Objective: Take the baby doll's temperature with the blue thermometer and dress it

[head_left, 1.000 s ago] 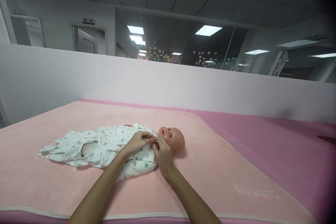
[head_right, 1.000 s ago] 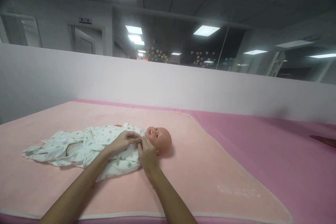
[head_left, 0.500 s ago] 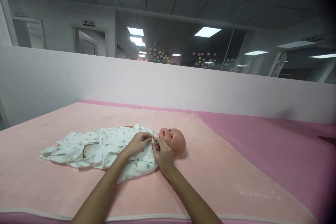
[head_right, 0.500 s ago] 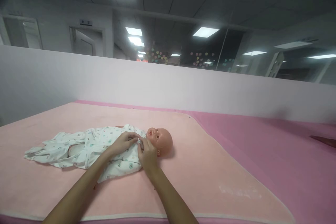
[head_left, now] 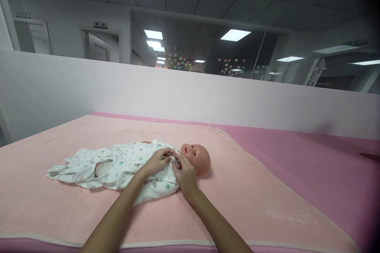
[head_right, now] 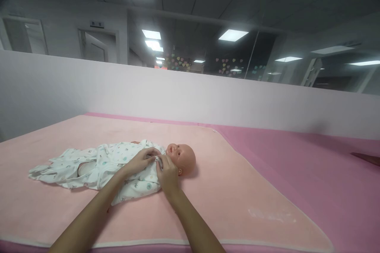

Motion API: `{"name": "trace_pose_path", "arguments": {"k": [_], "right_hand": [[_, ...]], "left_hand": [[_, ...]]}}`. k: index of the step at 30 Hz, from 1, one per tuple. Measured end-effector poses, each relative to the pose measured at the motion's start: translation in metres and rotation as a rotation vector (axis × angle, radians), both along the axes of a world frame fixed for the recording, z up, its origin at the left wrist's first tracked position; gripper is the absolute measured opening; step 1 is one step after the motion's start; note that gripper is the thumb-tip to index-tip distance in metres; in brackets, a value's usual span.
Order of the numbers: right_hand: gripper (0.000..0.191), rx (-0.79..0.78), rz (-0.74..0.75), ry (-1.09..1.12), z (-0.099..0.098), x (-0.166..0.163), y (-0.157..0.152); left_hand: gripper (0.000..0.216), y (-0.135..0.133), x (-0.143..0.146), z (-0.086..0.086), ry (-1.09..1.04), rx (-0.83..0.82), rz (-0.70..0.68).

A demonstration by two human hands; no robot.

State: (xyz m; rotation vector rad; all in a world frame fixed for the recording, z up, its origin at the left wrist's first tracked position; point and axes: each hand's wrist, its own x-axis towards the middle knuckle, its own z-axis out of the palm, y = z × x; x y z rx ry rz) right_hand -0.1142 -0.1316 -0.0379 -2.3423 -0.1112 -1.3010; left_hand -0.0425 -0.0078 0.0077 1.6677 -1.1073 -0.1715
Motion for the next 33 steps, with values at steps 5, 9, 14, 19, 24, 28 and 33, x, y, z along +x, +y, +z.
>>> {"name": "trace_pose_path", "arguments": {"k": [5, 9, 14, 19, 24, 28, 33], "right_hand": [[0.016, 0.009, 0.017, 0.001, 0.001, -0.001, 0.001], [0.018, 0.022, -0.001, -0.009, -0.001, 0.001, 0.003], [0.019, -0.002, -0.059, -0.039, -0.003, 0.004, 0.003], [0.012, -0.028, -0.12, -0.056, -0.007, 0.008, 0.001], [0.005, 0.016, -0.105, -0.042, -0.009, 0.009, 0.001], [0.003, 0.057, -0.088, -0.024, -0.009, 0.009, 0.001], [0.004, 0.085, -0.055, -0.026, -0.009, 0.009, 0.002]], "left_hand": [[0.028, -0.001, 0.001, -0.002, -0.008, 0.001, 0.039], [0.027, 0.0, -0.003, 0.001, -0.017, 0.012, 0.051], [0.029, 0.0, -0.005, 0.003, -0.033, 0.027, 0.056], [0.028, 0.0, -0.003, 0.002, -0.067, 0.05, 0.047], [0.03, 0.0, -0.003, -0.001, -0.133, 0.046, 0.088], [0.026, -0.004, -0.001, -0.005, -0.207, 0.039, 0.148], [0.022, -0.008, -0.001, -0.007, -0.225, 0.024, 0.192]]}}
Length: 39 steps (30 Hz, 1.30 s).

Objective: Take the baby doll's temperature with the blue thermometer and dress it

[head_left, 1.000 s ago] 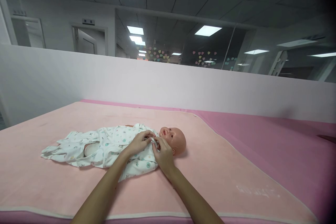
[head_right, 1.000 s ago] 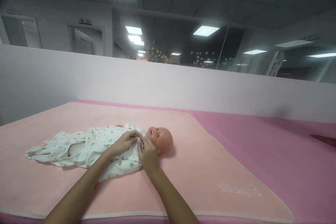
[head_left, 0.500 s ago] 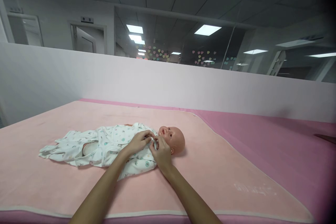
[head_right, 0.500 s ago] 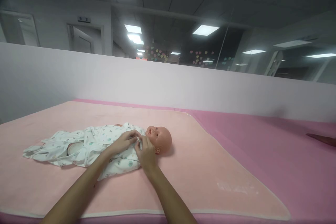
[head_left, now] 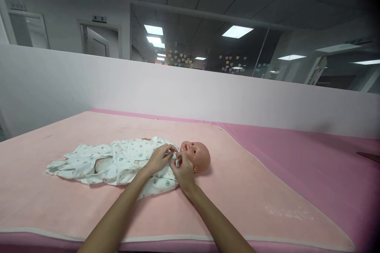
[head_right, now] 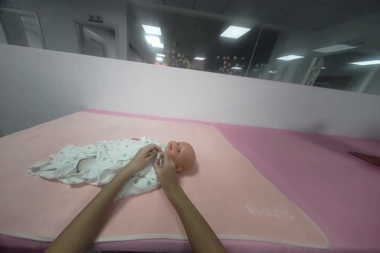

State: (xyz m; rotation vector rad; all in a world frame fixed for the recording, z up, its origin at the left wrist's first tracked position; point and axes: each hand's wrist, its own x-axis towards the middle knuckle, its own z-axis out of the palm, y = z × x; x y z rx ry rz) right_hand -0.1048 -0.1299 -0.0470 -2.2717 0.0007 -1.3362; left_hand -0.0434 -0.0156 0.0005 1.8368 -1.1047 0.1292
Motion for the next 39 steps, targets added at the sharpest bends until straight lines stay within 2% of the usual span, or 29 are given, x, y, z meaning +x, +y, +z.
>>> {"name": "trace_pose_path", "arguments": {"k": [4, 11, 17, 21, 28, 33, 39], "right_hand": [[0.004, 0.04, 0.025, 0.003, 0.0, 0.0, 0.0], [0.007, 0.097, 0.039, 0.026, 0.004, -0.004, 0.002], [0.009, 0.139, 0.052, 0.06, 0.004, -0.005, 0.002], [0.008, 0.144, 0.066, 0.057, 0.004, -0.006, 0.001], [0.009, 0.145, 0.08, 0.046, 0.005, -0.006, 0.001], [0.011, 0.166, 0.146, 0.001, 0.01, -0.008, 0.0], [0.015, 0.138, 0.048, -0.012, 0.008, -0.007, 0.001]], "left_hand": [[0.016, -0.001, -0.001, 0.0, -0.032, 0.004, 0.066], [0.016, -0.001, -0.01, 0.003, -0.299, 0.151, 0.287], [0.011, 0.0, -0.012, 0.003, -0.373, 0.194, 0.354], [0.014, 0.0, -0.01, 0.003, -0.335, 0.211, 0.353], [0.017, 0.002, -0.003, 0.003, -0.145, 0.186, 0.262], [0.022, 0.003, 0.0, 0.002, -0.125, 0.196, 0.224], [0.023, 0.006, -0.003, 0.006, -0.113, 0.183, 0.188]]}}
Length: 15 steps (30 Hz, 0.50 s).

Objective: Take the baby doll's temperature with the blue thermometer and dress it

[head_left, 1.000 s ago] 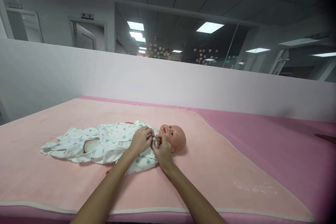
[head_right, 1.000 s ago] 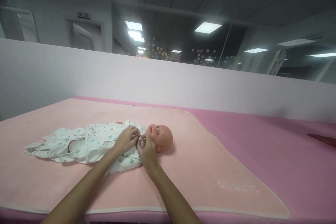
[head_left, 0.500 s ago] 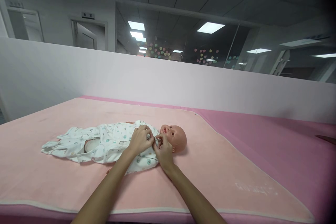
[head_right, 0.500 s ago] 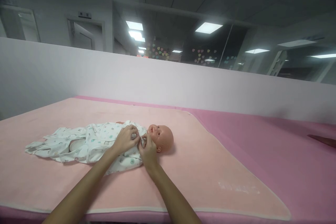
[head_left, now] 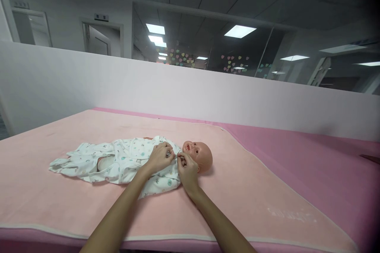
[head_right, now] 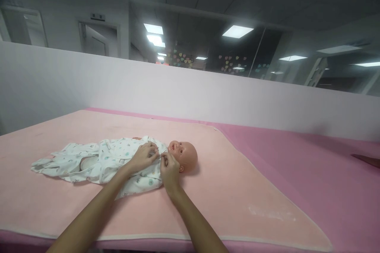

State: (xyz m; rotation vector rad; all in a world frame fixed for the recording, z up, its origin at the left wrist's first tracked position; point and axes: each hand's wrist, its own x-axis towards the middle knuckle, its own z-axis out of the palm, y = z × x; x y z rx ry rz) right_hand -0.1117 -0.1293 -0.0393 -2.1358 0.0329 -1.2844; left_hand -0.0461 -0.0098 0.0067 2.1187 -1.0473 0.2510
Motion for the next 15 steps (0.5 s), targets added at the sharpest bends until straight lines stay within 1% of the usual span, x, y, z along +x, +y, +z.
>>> {"name": "trace_pose_path", "arguments": {"k": [4, 9, 12, 15], "right_hand": [[0.02, -0.074, 0.007, -0.018, 0.0, 0.001, -0.001], [0.022, -0.126, 0.018, -0.008, 0.0, -0.001, 0.0], [0.026, -0.175, -0.014, -0.023, -0.001, -0.004, 0.001], [0.03, -0.197, 0.014, -0.01, 0.002, -0.005, 0.004]], "left_hand": [[0.023, 0.002, -0.002, 0.005, 0.067, -0.014, -0.043], [0.026, 0.004, -0.001, 0.006, 0.15, -0.049, -0.066], [0.03, 0.011, 0.001, 0.011, 0.312, -0.085, -0.165], [0.037, 0.023, 0.007, 0.018, 0.523, -0.146, -0.252]]}}
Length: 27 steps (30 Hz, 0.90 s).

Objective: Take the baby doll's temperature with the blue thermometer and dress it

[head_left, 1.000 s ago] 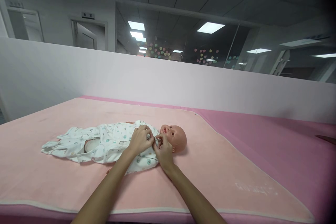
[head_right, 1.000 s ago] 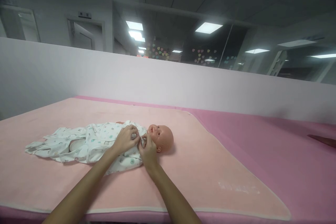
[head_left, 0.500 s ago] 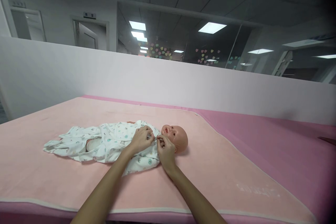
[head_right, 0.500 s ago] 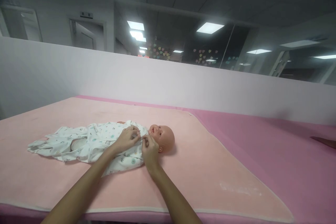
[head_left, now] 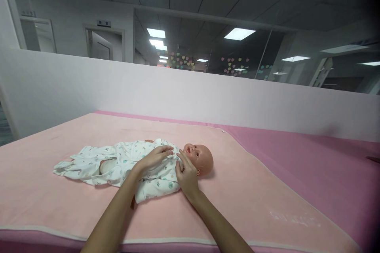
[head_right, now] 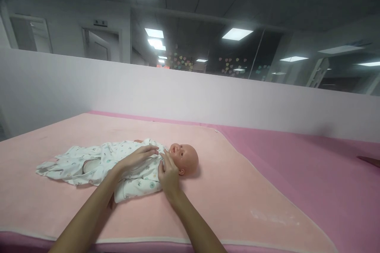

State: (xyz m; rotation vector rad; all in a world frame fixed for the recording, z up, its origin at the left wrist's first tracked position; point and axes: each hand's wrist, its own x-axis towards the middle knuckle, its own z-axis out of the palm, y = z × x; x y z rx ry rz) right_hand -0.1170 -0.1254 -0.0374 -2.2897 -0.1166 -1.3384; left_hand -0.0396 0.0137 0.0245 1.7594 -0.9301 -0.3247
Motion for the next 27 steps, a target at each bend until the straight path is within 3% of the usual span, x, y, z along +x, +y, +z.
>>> {"name": "trace_pose_path", "arguments": {"k": [5, 9, 12, 17, 22, 27], "right_hand": [[0.029, -0.117, 0.135, 0.081, 0.016, 0.011, 0.011], [0.024, -0.207, 0.114, 0.083, 0.021, 0.027, 0.024], [0.021, -0.201, 0.093, 0.079, 0.017, 0.03, 0.027], [0.027, -0.213, 0.147, 0.158, 0.015, 0.019, 0.018], [0.014, -0.228, 0.124, 0.163, 0.015, 0.017, 0.019], [0.014, -0.184, 0.098, 0.125, 0.013, 0.019, 0.022]], "left_hand": [[0.034, 0.017, 0.014, -0.002, 0.066, -0.098, 0.072], [0.03, 0.021, 0.02, -0.013, 0.031, -0.142, -0.002], [0.027, 0.021, 0.02, -0.018, 0.004, -0.159, -0.035], [0.026, 0.022, 0.019, -0.019, -0.001, -0.169, 0.022], [0.029, 0.023, 0.018, -0.019, 0.034, -0.197, 0.037], [0.026, 0.023, 0.015, -0.017, 0.029, -0.199, 0.013]]}}
